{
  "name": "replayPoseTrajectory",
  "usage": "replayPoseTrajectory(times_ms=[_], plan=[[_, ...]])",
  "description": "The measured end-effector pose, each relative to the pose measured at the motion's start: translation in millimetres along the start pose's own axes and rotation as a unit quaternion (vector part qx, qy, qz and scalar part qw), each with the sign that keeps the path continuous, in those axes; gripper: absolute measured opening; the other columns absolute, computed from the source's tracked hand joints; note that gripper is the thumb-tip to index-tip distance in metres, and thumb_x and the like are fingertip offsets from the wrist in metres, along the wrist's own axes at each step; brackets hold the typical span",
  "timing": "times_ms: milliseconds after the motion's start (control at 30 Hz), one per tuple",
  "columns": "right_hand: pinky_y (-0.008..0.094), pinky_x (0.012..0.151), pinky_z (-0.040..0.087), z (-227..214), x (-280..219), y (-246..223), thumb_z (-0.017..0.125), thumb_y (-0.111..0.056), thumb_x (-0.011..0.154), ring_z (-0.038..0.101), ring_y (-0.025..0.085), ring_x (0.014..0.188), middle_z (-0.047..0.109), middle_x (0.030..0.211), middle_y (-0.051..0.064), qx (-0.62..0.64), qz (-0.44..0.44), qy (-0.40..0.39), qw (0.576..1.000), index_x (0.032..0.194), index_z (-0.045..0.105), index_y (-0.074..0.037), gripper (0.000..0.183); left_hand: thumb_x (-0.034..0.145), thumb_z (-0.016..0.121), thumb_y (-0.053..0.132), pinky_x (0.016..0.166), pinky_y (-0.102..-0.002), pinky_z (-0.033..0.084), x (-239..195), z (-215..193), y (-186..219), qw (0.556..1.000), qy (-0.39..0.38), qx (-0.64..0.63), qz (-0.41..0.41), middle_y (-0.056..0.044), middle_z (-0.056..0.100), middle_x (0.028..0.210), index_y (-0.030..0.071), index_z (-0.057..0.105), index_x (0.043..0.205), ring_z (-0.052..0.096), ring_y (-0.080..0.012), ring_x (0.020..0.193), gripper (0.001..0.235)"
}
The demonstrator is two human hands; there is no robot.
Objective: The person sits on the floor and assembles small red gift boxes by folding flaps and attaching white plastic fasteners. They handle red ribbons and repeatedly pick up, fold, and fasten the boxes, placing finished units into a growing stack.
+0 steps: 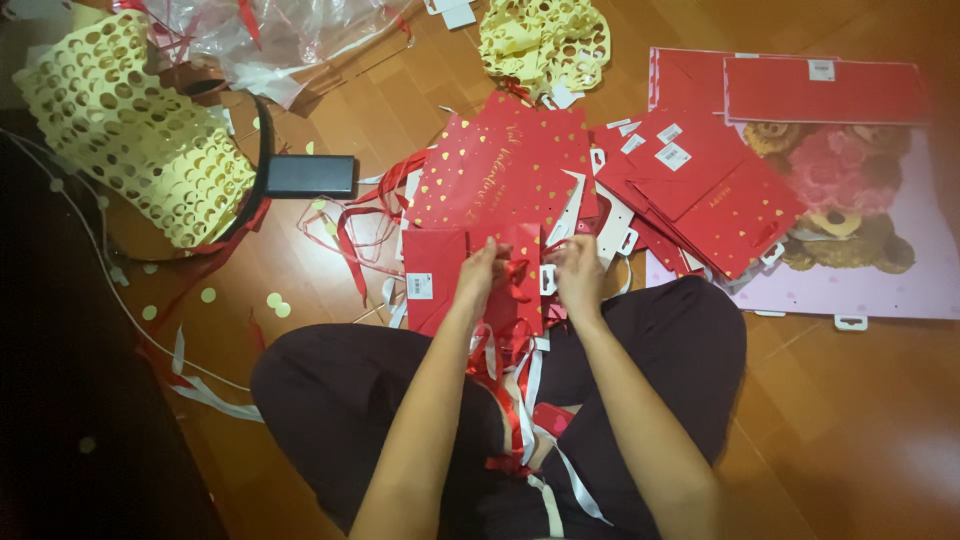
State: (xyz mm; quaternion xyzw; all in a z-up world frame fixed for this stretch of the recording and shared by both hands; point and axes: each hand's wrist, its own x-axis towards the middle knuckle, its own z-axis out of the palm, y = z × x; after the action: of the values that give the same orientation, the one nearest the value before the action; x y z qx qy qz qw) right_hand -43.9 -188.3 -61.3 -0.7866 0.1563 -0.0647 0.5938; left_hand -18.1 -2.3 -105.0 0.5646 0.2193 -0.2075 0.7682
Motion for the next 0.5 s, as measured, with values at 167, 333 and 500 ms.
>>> replayPoseTrajectory(times_ms=[167,333,500], plan=[[0.033,0.061,0.050,-23.9,24.2,19.5,0.040,-0.024,0.114,0.076,0.024,0.084,0.062,0.099,0.013,0.126,-0.012,0.083,0.989,0.120,0.046,-0.005,0.021,0.105,0.048,0.044,0.080,-0.026,0.055,-5.3,5.0,3.1,0.999,-0.020,0.041,0.009,-0.004,0.074,0.085,0.006,0.070,0.119,0.069,-0.0077,0.080,0.046],[0.037,0.079,0.060,-38.9,29.0,15.1,0.040,-0.026,0.113,0.072,0.028,0.097,0.069,0.110,0.016,0.358,0.040,0.031,0.932,0.121,0.045,-0.009,0.020,0.093,0.067,0.036,0.074,-0.030,0.052,-31.3,23.3,19.3,0.987,-0.021,0.143,0.072,-0.004,0.074,0.089,0.003,0.069,0.116,0.063,-0.0109,0.072,0.040],[0.044,0.088,0.062,-39.1,25.8,-1.5,0.042,-0.026,0.112,0.073,0.032,0.103,0.069,0.113,0.019,0.464,0.097,-0.052,0.879,0.115,0.045,-0.009,0.018,0.067,0.091,0.027,0.079,-0.039,0.052,-74.1,49.9,36.3,0.892,0.001,0.391,0.227,-0.013,0.063,0.096,0.002,0.056,0.111,0.061,-0.0258,0.089,0.061]])
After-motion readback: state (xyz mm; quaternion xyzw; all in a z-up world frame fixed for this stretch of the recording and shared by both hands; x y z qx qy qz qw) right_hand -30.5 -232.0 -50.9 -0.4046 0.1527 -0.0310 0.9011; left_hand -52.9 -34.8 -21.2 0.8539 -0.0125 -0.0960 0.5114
